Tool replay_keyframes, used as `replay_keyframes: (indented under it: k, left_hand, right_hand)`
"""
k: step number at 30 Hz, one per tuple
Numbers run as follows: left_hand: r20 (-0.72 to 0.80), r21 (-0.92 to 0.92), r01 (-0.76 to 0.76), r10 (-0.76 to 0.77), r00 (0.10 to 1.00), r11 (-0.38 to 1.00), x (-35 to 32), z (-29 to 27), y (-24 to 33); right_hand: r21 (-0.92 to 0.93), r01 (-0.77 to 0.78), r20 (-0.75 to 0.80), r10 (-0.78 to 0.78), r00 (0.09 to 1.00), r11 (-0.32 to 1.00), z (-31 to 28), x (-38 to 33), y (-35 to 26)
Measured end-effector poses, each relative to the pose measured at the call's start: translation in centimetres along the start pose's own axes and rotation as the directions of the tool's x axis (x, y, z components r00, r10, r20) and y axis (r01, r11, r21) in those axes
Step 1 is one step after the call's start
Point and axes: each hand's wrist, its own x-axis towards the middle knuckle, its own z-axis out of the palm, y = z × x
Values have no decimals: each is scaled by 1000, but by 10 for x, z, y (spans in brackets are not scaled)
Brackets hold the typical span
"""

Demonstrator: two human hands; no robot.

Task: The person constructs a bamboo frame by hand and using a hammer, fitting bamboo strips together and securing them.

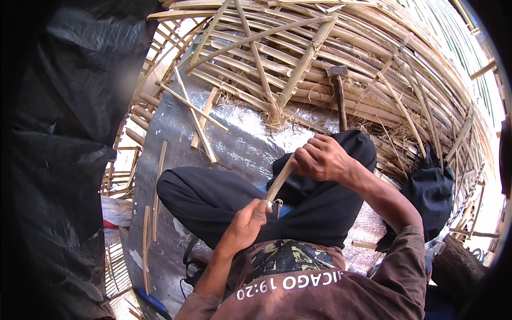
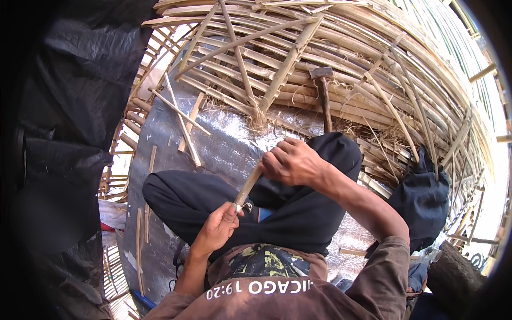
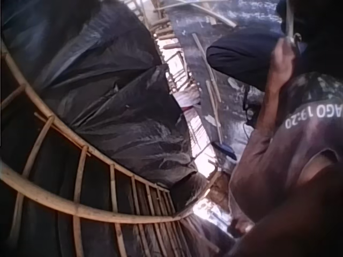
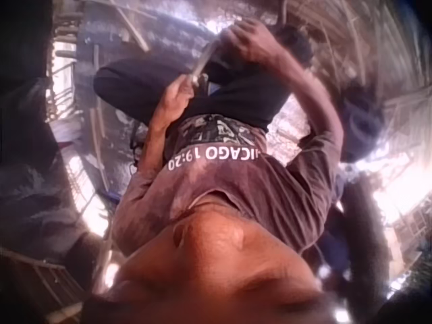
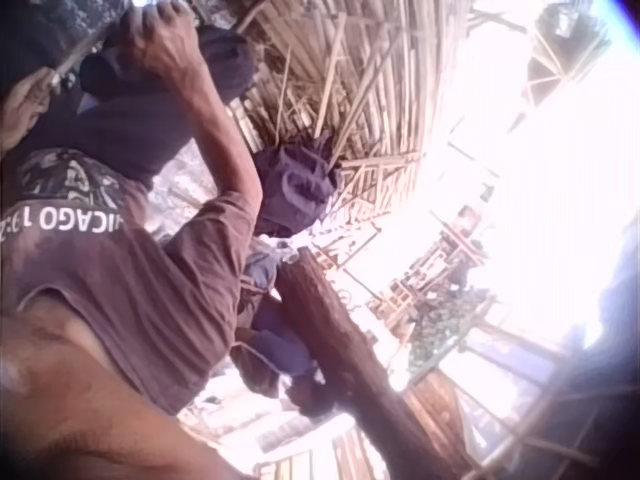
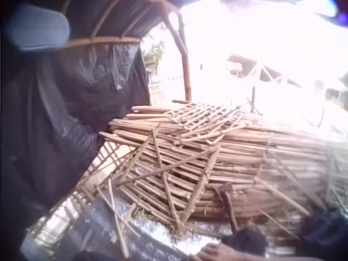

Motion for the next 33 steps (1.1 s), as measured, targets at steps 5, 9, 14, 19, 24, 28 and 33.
replay_keyframes:
  k: [5, 9, 14, 19, 24, 28, 33]
  left_hand:
    - [45, -93, 67, -63, 997, 993, 1, 2, -1]
    - [16, -126, 164, -164, 986, 978, 2, 2, 7]
    - [-44, -59, 25, -28, 999, 998, 11, 0, 3]
    - [-115, 101, -44, 55, 992, 994, 14, 4, -3]
    - [-185, 227, -99, 143, 972, 969, 25, 8, -18]
    - [-93, -83, 5, -13, 996, 997, 31, 13, -40]
    - [-7, -319, 164, -175, 985, 933, 28, 16, -42]
  right_hand:
    - [-17, -34, 22, 34, 999, 999, 4, -6, -1]
    - [-68, -119, 10, 120, 993, 991, -1, 1, -7]
    - [86, -336, -96, 344, 934, 938, -4, 12, -17]
    - [-44, -427, -14, 426, 904, 903, 1, 11, -25]
    - [-57, -409, -12, 409, 912, 911, 15, 6, -27]
    - [-115, -382, -24, 382, 924, 917, 25, -2, -30]
    - [-164, -314, 97, 332, 938, 935, 41, -19, -28]
